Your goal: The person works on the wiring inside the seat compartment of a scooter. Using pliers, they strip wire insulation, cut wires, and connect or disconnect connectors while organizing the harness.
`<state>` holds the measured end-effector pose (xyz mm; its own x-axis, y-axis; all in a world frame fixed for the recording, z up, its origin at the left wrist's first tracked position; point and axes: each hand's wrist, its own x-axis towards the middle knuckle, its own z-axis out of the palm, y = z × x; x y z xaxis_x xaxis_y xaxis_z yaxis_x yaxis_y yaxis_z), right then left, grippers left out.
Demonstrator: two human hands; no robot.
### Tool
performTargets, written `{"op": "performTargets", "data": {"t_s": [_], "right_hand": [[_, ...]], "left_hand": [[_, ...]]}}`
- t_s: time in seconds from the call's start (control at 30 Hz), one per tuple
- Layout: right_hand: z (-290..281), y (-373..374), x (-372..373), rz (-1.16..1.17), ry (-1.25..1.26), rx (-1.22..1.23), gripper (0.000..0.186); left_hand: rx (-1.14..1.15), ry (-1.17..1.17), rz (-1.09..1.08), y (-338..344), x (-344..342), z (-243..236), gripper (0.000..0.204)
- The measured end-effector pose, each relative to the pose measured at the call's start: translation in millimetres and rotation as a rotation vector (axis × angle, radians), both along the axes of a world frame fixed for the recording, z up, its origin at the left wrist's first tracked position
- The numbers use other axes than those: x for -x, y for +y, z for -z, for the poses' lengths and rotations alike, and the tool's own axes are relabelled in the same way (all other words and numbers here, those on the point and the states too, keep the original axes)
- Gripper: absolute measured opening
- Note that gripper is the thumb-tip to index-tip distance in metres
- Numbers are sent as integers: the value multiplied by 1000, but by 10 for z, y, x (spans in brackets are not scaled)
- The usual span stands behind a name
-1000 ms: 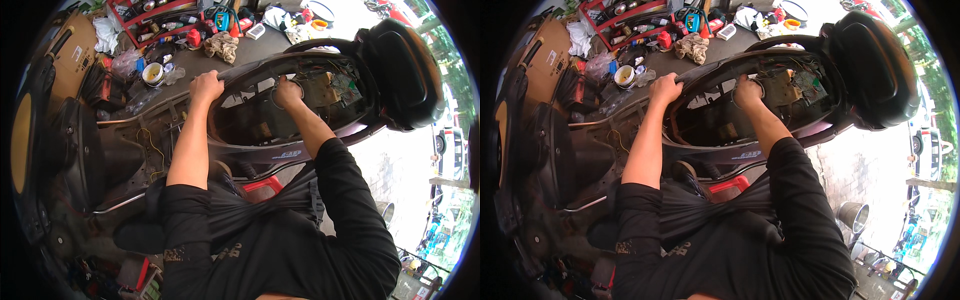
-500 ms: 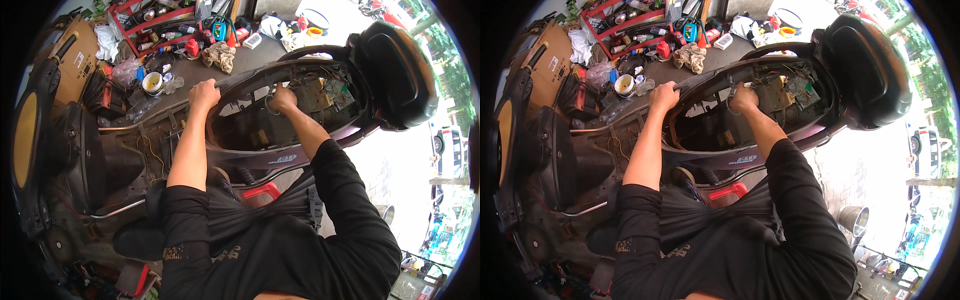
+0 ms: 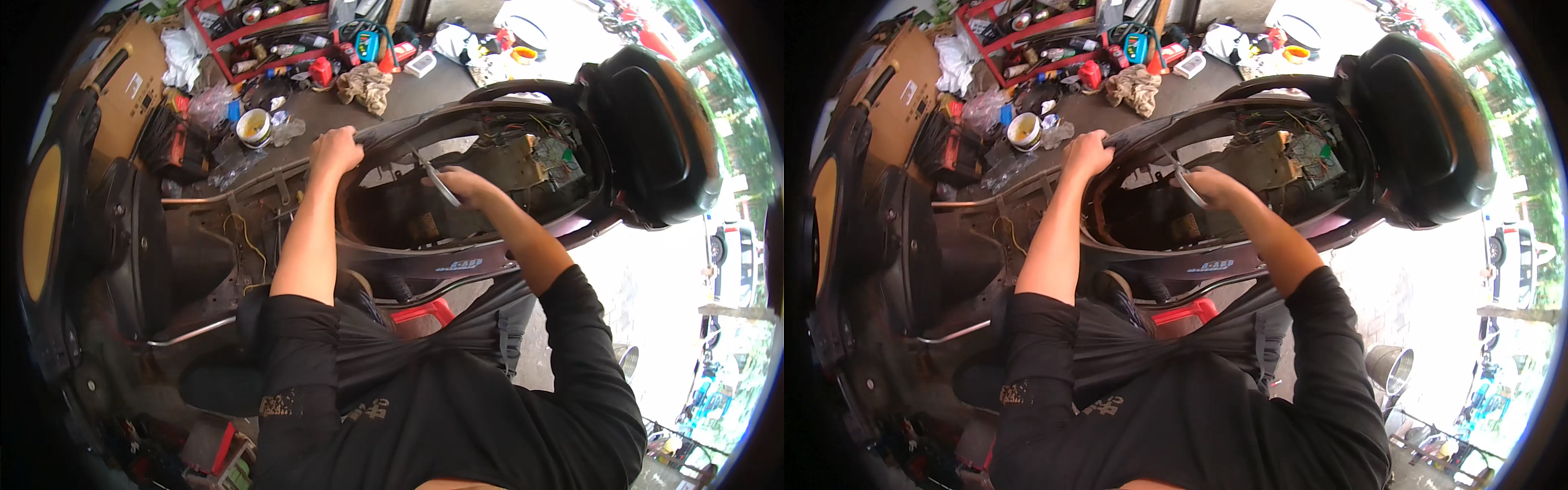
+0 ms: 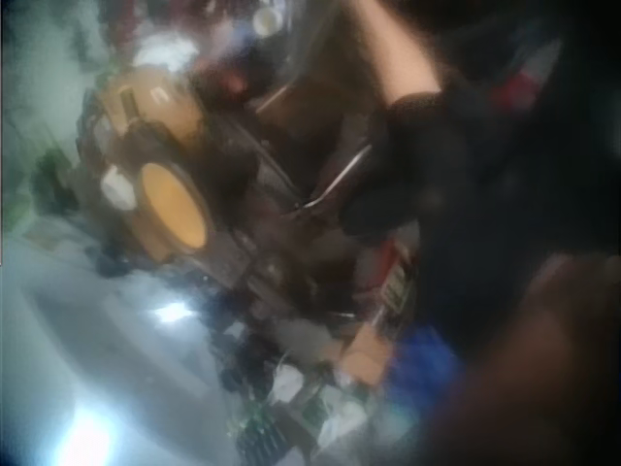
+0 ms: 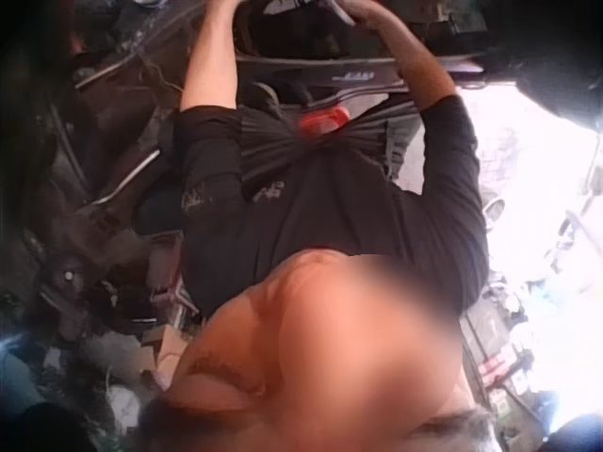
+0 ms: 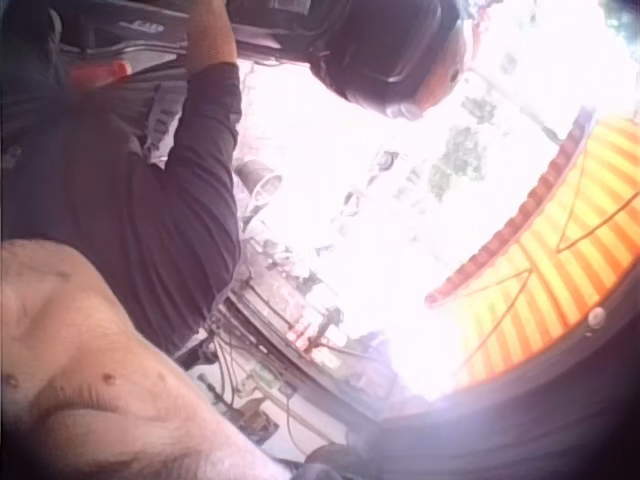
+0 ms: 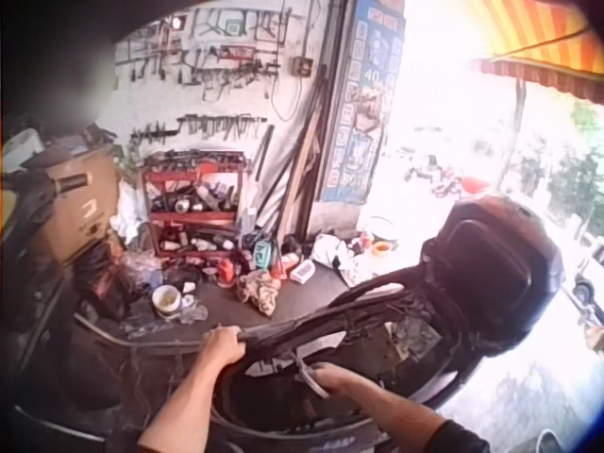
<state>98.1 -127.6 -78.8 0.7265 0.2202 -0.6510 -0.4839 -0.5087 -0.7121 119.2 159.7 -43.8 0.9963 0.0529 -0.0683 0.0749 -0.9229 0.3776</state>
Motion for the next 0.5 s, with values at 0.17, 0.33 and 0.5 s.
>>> {"op": "performTargets", "data": {"t_s": [0.17,0.33,0.5], "right_hand": [[-318,-95,27,-439,-425,572,73],[-77,-139,69,-464,-495,574,69],[-68,10,135,-742,-678,800,61]], "left_hand": [[-6,11,-12,2,2,23,32],[30,14,-19,17,-46,76,32],[-40,19,-12,22,-46,94,30]]}}
